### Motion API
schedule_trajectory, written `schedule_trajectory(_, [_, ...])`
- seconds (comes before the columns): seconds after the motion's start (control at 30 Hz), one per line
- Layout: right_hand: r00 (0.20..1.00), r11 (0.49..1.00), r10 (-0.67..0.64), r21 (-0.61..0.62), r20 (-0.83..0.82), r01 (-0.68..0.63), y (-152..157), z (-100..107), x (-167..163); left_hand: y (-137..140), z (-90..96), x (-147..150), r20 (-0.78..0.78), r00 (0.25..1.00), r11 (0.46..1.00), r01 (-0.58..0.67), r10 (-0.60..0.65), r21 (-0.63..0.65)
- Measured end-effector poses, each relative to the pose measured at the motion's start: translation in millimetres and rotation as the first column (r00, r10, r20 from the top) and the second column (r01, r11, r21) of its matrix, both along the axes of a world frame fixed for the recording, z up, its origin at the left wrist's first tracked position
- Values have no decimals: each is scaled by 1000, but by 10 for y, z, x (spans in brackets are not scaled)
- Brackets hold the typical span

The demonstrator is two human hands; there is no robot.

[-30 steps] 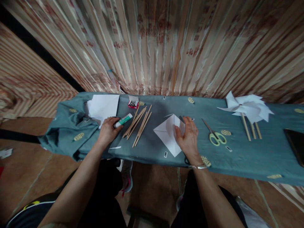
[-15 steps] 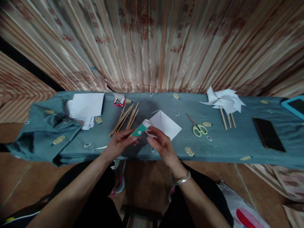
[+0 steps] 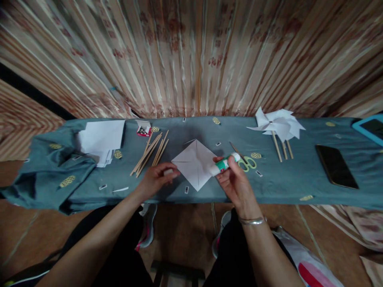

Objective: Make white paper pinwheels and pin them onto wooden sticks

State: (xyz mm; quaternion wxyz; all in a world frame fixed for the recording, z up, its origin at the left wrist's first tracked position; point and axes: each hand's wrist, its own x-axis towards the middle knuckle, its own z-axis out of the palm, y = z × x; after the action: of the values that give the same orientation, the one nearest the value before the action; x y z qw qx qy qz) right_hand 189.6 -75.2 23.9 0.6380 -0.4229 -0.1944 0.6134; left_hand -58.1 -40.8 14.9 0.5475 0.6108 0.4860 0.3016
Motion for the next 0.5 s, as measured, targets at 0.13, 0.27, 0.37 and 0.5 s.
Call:
schedule_trajectory(0.13, [994,996,-91,5,-57,91,84,-8,204,465,-91,-153,-356,918,916,-22,178,400])
schedule_trajectory(0.27, [994,992,-113,54,2,113,127,-14,310,686,-165,-142,-512,839,844,131,186,520])
schedule_trajectory(0.37, [994,994,-106,40,-9,106,163,-14,349,703,-181,-78,-595,781,815,212,191,539])
schedule_trajectory(0.5, [988,989,-149,-12,-36,149,231,-31,370,735,-202,-43,-632,749,816,233,197,529])
